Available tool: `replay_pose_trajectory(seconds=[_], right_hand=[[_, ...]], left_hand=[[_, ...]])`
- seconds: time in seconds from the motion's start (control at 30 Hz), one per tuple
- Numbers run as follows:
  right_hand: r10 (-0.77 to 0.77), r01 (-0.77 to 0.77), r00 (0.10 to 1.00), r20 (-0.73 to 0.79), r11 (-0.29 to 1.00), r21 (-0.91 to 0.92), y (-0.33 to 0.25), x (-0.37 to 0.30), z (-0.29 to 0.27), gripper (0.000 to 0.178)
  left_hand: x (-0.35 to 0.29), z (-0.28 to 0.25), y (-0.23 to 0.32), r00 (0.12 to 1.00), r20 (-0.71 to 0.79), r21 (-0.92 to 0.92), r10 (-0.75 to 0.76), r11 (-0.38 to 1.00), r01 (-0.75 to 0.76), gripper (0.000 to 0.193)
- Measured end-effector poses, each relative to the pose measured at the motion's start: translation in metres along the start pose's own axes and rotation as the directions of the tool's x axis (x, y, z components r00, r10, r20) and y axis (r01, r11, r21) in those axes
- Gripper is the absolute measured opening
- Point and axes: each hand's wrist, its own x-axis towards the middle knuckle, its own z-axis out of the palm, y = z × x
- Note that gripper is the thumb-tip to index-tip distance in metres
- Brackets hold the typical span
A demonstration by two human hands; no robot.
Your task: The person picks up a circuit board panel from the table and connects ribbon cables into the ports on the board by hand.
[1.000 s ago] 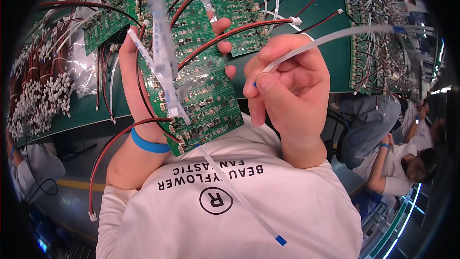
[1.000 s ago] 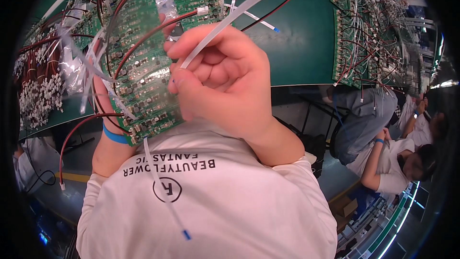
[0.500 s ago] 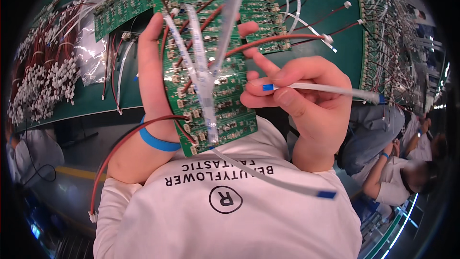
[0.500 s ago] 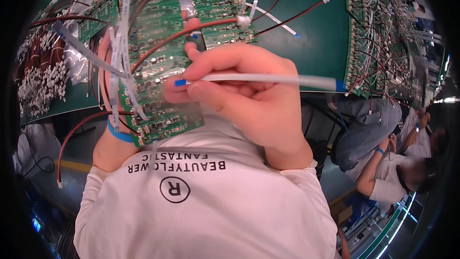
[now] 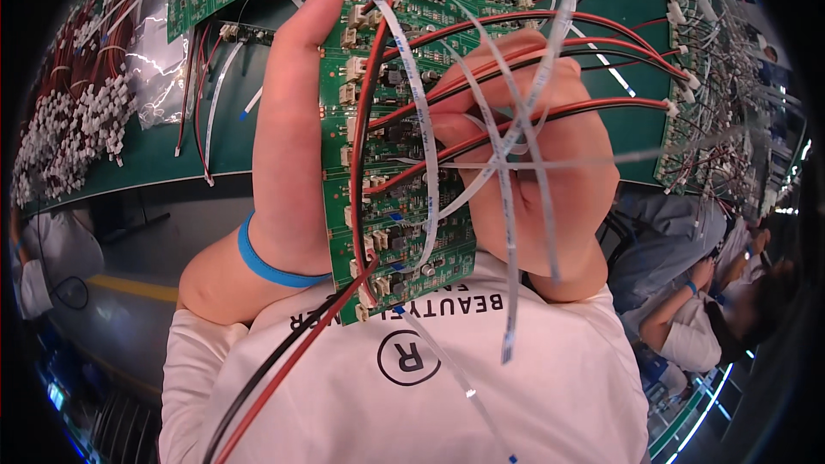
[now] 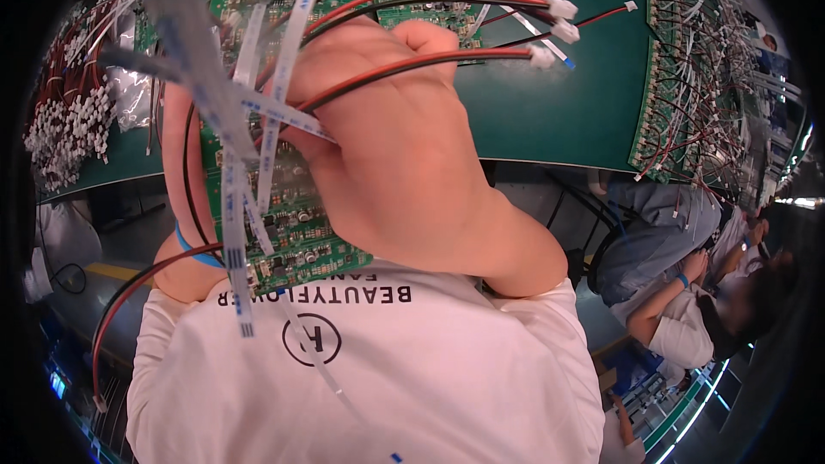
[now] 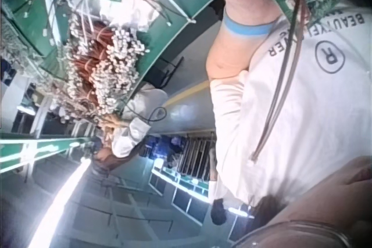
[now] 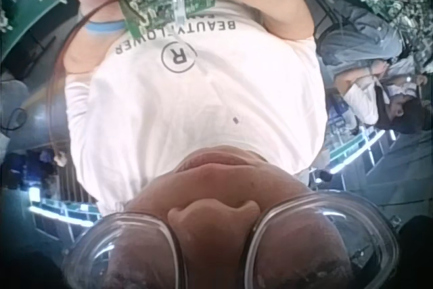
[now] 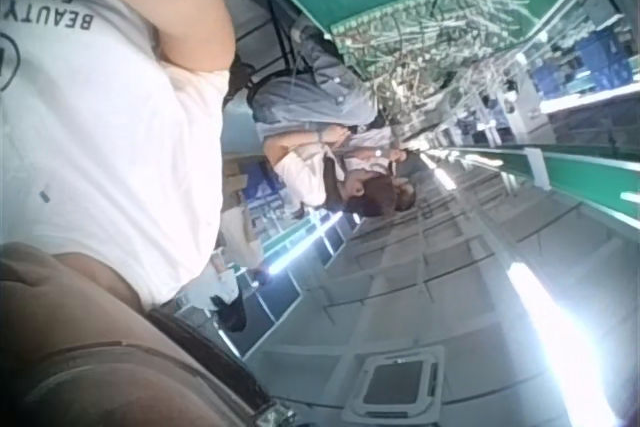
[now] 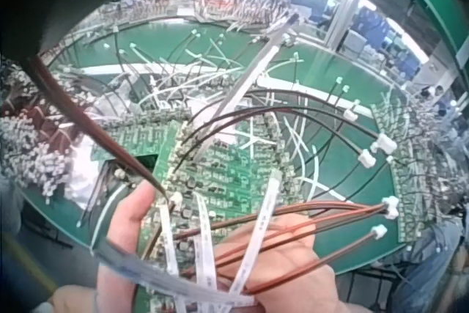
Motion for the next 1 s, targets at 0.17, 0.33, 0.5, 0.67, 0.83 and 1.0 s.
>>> replay_pose_trajectory(seconds=[0.17, 0.33, 0.5, 0.67, 0.83, 1.0], right_hand=[[0.003, -0.017, 0.999, 0.054, 0.968, 0.251, 0.009, -0.001, 0.000, 0.017], [-0.003, -0.007, 0.997, 0.081, 0.992, 0.125, 0.007, 0.003, 0.001, 0.024], [-0.034, 0.036, 0.999, -0.042, 0.998, 0.047, 0.009, 0.000, 0.008, 0.016], [-0.004, 0.004, 1.000, 0.011, 1.000, 0.014, 0.009, 0.002, 0.005, 0.015], [-0.003, 0.003, 0.999, 0.033, 1.000, -0.001, 0.010, 0.001, 0.005, 0.015], [0.005, -0.006, 1.000, 0.016, 1.000, 0.024, 0.009, 0.001, 0.003, 0.013]], left_hand=[[0.009, -0.021, 0.003, 0.991, -0.054, -0.006, -0.126, 0.992, 0.126, 0.033], [0.011, -0.023, 0.001, 0.985, -0.076, -0.008, -0.156, 0.988, 0.156, 0.033], [0.009, -0.022, 0.002, 0.979, -0.087, -0.006, -0.182, 0.983, 0.182, 0.033], [0.011, -0.019, -0.002, 0.974, -0.101, -0.002, -0.203, 0.979, 0.204, 0.033], [0.009, -0.021, 0.005, 0.967, -0.109, 0.001, -0.230, 0.973, 0.231, 0.033], [0.012, -0.011, -0.004, 0.961, -0.119, 0.008, -0.249, 0.968, 0.251, 0.033]])
